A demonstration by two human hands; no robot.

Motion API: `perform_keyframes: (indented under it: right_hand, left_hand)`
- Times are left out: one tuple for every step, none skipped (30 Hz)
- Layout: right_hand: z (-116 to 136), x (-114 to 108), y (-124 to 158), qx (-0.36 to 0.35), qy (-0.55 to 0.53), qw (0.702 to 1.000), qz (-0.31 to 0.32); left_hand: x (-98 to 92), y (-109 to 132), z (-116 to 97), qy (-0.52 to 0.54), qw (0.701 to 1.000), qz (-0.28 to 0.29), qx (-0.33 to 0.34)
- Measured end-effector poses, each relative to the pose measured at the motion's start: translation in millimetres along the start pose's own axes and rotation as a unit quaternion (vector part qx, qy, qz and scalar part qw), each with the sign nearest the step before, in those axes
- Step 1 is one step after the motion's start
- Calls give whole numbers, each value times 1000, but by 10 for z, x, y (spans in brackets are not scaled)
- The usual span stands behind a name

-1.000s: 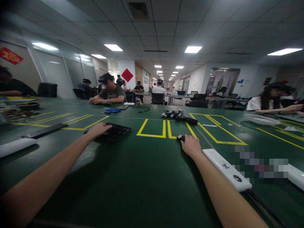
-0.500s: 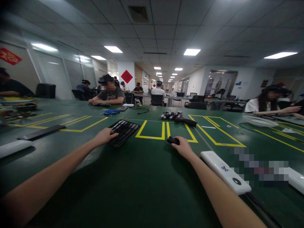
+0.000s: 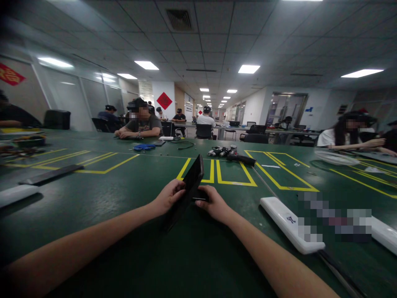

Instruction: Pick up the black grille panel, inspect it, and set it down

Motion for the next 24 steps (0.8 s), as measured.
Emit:
perform_keyframes:
  right_hand:
    - [0,21,9,-7,9,1000,7]
    - [17,46,19,-19,18,1000,13]
    - [49,75,27,-34,27,999,19]
    - [88,104,34,-52,36,998,23]
    - [128,132,39,-72,47,996,26]
    - [162,159,42,-91,57,994,28]
    - [188,181,44,-108,68,991,30]
    - [202,197,43,-123,76,989,29]
    - [209,209,41,-135,82,987,29]
    - [215,214,40,-146,85,985,28]
    - [222,216,42,-155,85,984,29]
    - [232,220,46,-163,85,982,32]
    - [246,225,53,-170,84,981,38]
    - [264,227,61,-173,84,980,44]
    - [281,223,66,-172,85,980,48]
    - [295,210,66,-165,85,981,47]
    - [304,197,64,-153,85,983,46]
    - [311,182,61,-140,85,986,43]
    - [318,171,60,-128,84,987,40]
    - [325,167,60,-120,83,989,40]
    - [332,167,62,-115,82,989,41]
    - [336,167,63,-111,80,990,40]
    - [331,170,64,-107,78,990,41]
    - [316,175,63,-102,76,991,41]
  left_hand:
    - [29,25,15,-5,1000,8,9]
    - [59,52,35,-10,1000,17,13]
    - [89,79,56,-14,999,27,13]
    - [114,102,76,-18,999,36,10]
    - [131,118,90,-20,999,43,5]
    - [140,126,97,-22,999,50,0]
    - [145,125,94,-22,998,56,-5]
    - [140,114,90,-18,998,61,-13]
    - [127,97,93,-11,997,64,-29]
    - [108,76,108,2,996,66,-53]
    - [88,58,133,21,994,68,-85]
    - [68,43,162,46,989,68,-120]
    - [49,32,190,73,983,66,-152]
    - [32,24,214,97,977,64,-176]
    - [11,13,231,113,973,59,-191]
    - [-14,0,246,120,972,51,-197]
    - [-37,-11,258,121,972,45,-197]
    - [-53,-19,266,120,972,41,-195]
    - [-61,-24,268,118,974,42,-190]
    - [-63,-26,261,115,975,47,-183]
    - [-59,-24,244,108,977,57,-173]
    - [-53,-21,216,95,980,69,-159]
    - [-54,-17,176,74,984,81,-138]
    - [-58,-13,125,44,989,91,-110]
Point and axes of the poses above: each hand's wrist, its own y-axis away from the middle knuckle, its own x-axis out of the palm, z = x × y, the point moved 10 cm from there along -y, towards the middle knuckle, and after that the axes turned 12 degrees about -z, right-handed, at the moved point
